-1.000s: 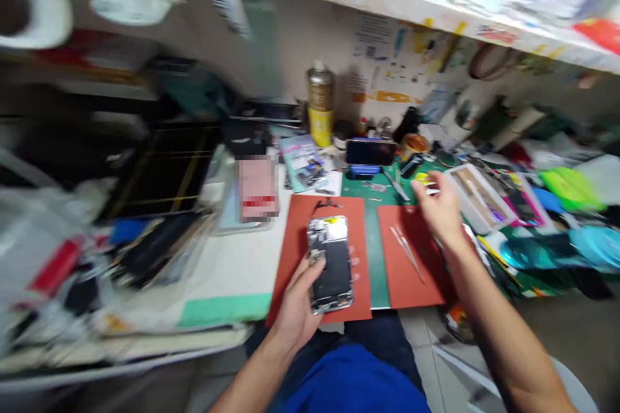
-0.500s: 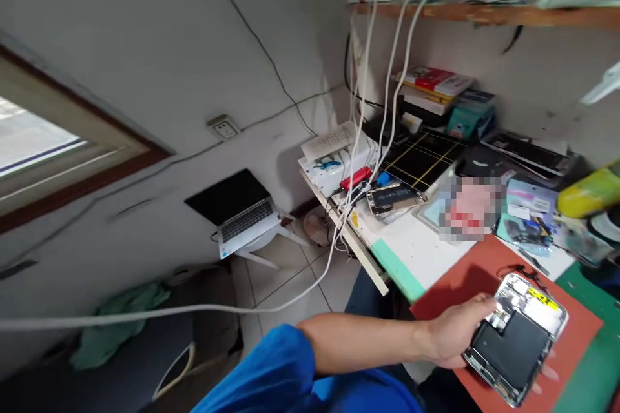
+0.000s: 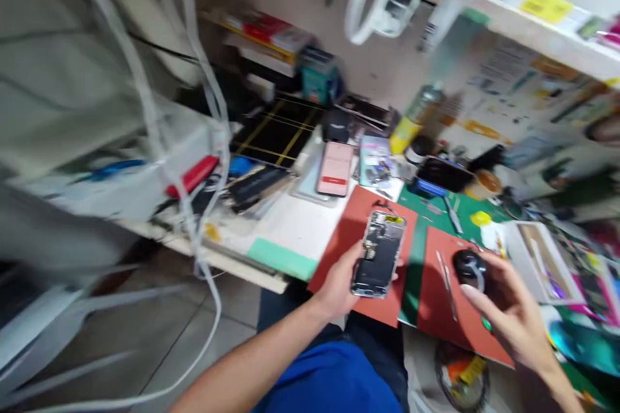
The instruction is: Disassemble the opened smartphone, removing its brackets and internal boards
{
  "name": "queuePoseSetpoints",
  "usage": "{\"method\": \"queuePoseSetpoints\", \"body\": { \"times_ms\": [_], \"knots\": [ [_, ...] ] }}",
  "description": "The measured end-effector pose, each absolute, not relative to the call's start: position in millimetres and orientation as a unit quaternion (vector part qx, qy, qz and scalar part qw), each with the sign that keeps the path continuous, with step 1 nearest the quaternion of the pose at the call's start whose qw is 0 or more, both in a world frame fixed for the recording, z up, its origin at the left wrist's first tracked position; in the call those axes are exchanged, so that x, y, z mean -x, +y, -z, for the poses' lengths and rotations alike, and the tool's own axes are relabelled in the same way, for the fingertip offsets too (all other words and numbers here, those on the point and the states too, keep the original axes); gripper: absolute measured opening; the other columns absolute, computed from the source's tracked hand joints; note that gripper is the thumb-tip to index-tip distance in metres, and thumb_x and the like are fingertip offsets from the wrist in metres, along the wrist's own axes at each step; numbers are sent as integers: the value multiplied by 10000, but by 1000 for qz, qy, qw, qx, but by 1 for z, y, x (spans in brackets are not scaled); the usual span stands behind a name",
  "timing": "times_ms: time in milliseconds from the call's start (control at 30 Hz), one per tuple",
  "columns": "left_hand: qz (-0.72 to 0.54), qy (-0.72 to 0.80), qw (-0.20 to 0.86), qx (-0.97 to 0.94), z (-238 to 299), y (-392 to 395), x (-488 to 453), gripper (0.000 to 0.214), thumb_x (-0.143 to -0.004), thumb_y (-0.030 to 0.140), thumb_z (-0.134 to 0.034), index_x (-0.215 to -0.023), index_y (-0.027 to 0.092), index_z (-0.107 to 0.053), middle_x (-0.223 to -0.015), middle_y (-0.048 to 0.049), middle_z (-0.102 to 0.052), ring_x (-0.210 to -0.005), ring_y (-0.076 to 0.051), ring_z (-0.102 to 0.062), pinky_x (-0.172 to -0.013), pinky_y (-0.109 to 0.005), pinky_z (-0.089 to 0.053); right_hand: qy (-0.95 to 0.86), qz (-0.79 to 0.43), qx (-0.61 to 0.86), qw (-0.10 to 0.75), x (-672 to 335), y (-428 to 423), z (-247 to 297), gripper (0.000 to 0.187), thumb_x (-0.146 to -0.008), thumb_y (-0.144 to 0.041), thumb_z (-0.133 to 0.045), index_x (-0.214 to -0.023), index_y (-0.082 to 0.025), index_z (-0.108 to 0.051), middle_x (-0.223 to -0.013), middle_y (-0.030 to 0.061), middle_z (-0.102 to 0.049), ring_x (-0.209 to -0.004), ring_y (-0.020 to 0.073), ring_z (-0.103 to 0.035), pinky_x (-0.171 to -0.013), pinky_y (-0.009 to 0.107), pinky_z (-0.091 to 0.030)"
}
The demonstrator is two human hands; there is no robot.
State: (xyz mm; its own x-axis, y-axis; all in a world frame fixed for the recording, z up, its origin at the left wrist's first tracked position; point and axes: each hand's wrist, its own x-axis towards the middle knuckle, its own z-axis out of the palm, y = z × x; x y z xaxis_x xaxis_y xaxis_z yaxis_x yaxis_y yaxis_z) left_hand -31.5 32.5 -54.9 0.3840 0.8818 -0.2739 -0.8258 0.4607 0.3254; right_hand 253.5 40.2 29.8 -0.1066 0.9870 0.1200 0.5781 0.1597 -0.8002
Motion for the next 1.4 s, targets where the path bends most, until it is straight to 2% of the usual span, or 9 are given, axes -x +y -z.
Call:
{"method": "queuePoseSetpoints", "body": {
  "times_ms": [167,300,433,700,867,1100,1400],
  "knots": [
    [-510,204,831,-88,44,33,33,471,-1077,456,-507,-1363,139,-705,-1261,-178,-781,-1164,-329,-748,-1045,-470,-559,-759,-274,524,272,-237,30,-29,407,-967,-360,-770,-1352,-309,-649,-1229,56,-749,-1072,223,-742,-909,320,-625],
    [-502,200,835,-106,38,30,34,441,-1087,439,-483,-1357,177,-712,-1259,-154,-788,-1136,-310,-764,-1025,-464,-581,-796,-225,500,256,-223,33,-37,422,-986,-318,-748,-1385,-277,-617,-1205,83,-738,-1029,230,-730,-814,326,-624],
    [-476,213,846,-111,40,31,37,490,-1083,483,-479,-1356,149,-710,-1217,-172,-798,-1063,-326,-790,-977,-480,-607,-814,-185,492,248,-217,39,-40,391,-1001,-323,-731,-1361,-234,-607,-1090,88,-729,-891,213,-705,-705,319,-597],
    [-492,210,840,-88,45,31,35,357,-1056,438,-580,-1287,226,-750,-1258,-104,-799,-1042,-293,-798,-953,-447,-625,-843,-145,470,218,-208,47,-50,401,-1018,-308,-705,-1389,-201,-597,-1013,78,-694,-803,194,-632,-668,320,-549],
    [-482,215,843,-103,45,31,37,392,-1049,463,-584,-1291,199,-746,-1202,-121,-812,-1015,-299,-803,-954,-441,-624,-847,-143,471,198,-204,49,-53,417,-1023,-312,-698,-1405,-185,-590,-986,70,-664,-805,189,-613,-675,316,-555],
    [-476,222,845,-101,50,30,37,419,-1071,439,-536,-1352,180,-708,-1273,-155,-782,-1105,-328,-777,-1007,-483,-591,-867,-112,456,169,-198,54,-68,340,-1031,-285,-676,-1343,-165,-618,-982,79,-658,-815,197,-621,-690,324,-568],
    [-476,214,847,-102,47,30,37,445,-1072,453,-528,-1353,154,-699,-1219,-172,-795,-1041,-316,-791,-972,-456,-595,-881,-95,428,175,-192,60,-77,310,-1043,-234,-648,-1344,-166,-619,-981,83,-678,-817,190,-646,-705,316,-597]
  ]
}}
